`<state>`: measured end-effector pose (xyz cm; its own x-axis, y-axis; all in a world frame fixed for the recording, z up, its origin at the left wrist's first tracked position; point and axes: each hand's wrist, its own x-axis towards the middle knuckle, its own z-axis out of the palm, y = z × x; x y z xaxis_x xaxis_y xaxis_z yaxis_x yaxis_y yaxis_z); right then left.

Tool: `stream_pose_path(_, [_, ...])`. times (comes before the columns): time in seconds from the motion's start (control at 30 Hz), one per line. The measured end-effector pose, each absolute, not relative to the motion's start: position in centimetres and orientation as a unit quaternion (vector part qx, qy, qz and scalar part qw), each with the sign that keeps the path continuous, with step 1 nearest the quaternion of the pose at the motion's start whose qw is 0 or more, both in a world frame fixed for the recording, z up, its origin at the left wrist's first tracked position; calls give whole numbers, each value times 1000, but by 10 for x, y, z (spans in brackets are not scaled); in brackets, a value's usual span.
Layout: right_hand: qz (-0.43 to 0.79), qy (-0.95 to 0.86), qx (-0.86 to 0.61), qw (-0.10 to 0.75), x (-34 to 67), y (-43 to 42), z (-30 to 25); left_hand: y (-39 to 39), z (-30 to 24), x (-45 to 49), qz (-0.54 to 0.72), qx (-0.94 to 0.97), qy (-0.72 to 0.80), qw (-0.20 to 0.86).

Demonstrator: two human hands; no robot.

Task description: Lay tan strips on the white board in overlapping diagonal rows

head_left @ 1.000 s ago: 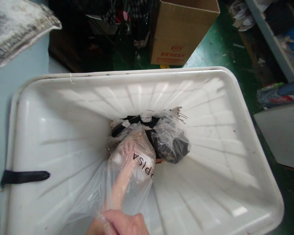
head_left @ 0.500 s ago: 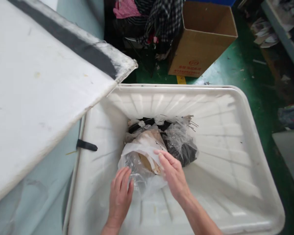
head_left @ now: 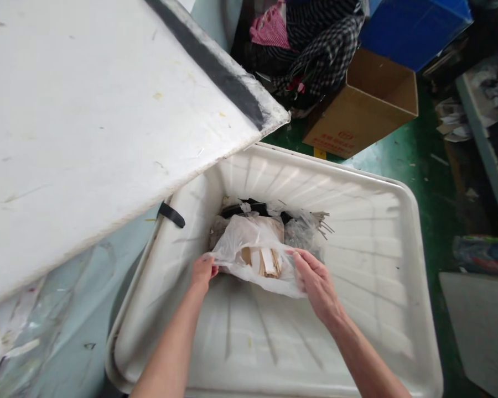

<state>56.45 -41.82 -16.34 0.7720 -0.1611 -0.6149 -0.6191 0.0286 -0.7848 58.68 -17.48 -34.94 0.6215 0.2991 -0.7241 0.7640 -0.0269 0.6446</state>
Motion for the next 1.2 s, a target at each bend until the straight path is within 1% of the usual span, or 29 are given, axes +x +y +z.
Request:
stream_pose_path(0.13, [218, 233, -692, 647, 558, -416, -181, -185, -330, 601, -219, 625, 337, 670])
stream_pose_path(0.27, [193, 246, -669, 674, 558, -411, -184, -189, -290, 607, -223, 586, 283, 726])
stream_pose_path(0.33, [175, 246, -658, 689, 560, -409, -173, -186, -267, 609, -214, 577, 276, 738])
stream_pose_path(0.43, [163, 263, -654, 690, 559, -410, -145, -179, -232, 609, -214, 573, 270, 743])
stream_pose_path(0.57, [160, 313, -651, 673, 542, -417, -104, -175, -184, 596, -250, 578, 255, 734])
stream_pose_path(0.67, [153, 333, -663, 653, 527, -422, -90, -172, -160, 587, -259, 590, 247, 723])
stream_pose_path(0.73, [146, 342, -664, 649, 521, -424, -98, -171, -161, 585, -256, 594, 245, 722])
stream_pose_path(0.8, [145, 350, -649, 660, 520, -422, -119, -170, -176, 586, -245, 618, 239, 708])
stream_pose_path(0.97, [180, 369, -576, 707, 529, -393, -184, -161, -236, 590, -239, 751, 208, 580])
stream_pose_path(1.03, [179, 316, -608, 706, 535, -377, -201, -151, -251, 589, -252, 781, 195, 537])
stream_pose_path(1.1, [162, 264, -661, 684, 543, -363, -214, -138, -259, 588, -256, 812, 187, 489])
stream_pose_path(1.2, [155, 247, -688, 664, 553, -351, -233, -118, -264, 586, -251, 845, 187, 434])
